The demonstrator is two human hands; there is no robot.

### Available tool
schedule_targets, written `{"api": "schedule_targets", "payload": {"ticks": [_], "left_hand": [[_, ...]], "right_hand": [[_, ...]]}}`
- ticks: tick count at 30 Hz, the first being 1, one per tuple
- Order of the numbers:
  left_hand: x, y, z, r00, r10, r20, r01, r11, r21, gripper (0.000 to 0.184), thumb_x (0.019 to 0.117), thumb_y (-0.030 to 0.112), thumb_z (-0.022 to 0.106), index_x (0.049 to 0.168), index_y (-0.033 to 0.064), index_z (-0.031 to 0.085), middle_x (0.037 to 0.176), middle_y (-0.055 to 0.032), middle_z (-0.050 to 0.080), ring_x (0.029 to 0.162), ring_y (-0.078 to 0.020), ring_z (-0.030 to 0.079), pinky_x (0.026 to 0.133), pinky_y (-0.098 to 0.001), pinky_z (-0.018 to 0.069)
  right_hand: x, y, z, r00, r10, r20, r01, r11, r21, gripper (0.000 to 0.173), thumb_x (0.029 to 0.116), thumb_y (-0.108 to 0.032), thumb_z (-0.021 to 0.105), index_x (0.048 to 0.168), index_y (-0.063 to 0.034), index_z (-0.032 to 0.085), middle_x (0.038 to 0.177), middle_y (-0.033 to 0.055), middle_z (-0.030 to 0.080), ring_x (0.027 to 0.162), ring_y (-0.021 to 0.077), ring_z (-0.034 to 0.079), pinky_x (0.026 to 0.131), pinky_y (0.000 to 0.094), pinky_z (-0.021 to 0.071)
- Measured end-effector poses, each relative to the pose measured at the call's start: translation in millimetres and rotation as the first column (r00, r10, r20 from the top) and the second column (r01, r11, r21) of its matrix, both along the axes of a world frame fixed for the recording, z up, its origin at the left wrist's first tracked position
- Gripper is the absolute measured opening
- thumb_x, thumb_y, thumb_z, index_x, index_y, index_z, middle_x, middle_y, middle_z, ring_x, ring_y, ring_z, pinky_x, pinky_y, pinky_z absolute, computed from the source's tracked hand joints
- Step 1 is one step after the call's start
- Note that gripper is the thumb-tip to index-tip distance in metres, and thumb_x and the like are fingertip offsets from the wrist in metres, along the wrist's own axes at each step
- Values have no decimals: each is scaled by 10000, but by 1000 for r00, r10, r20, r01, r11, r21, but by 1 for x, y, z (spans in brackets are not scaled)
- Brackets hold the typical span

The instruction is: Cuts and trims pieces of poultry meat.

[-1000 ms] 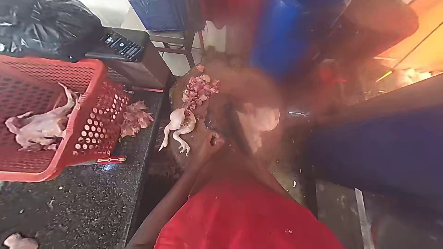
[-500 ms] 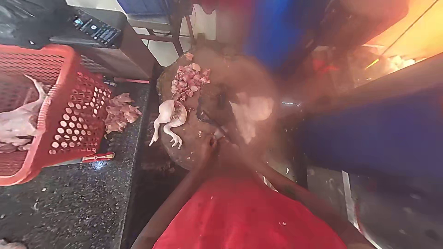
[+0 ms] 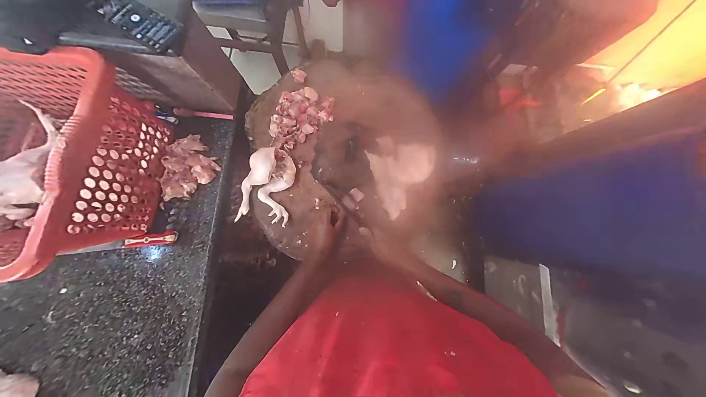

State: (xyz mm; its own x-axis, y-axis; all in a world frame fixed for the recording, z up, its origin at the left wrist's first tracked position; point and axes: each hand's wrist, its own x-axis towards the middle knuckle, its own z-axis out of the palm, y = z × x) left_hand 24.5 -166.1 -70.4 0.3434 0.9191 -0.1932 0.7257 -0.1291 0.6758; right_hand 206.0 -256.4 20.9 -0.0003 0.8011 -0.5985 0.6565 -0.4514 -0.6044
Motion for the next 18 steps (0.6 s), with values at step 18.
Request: {"api": "schedule_targets", "payload": {"ticks": [18], "left_hand": [[41,33,31,984,-162,-76,153,981,-117,676,931,298,745,1516,88,479,1472,-205,520,1340,-365,531,1107,-549,448]], "right_hand": [[99,-108,-40,849,-526,53,514,845,151,422,1067,-407,497,1171,-18,624,790,107,612,709,231,610,710,466,524]]}}
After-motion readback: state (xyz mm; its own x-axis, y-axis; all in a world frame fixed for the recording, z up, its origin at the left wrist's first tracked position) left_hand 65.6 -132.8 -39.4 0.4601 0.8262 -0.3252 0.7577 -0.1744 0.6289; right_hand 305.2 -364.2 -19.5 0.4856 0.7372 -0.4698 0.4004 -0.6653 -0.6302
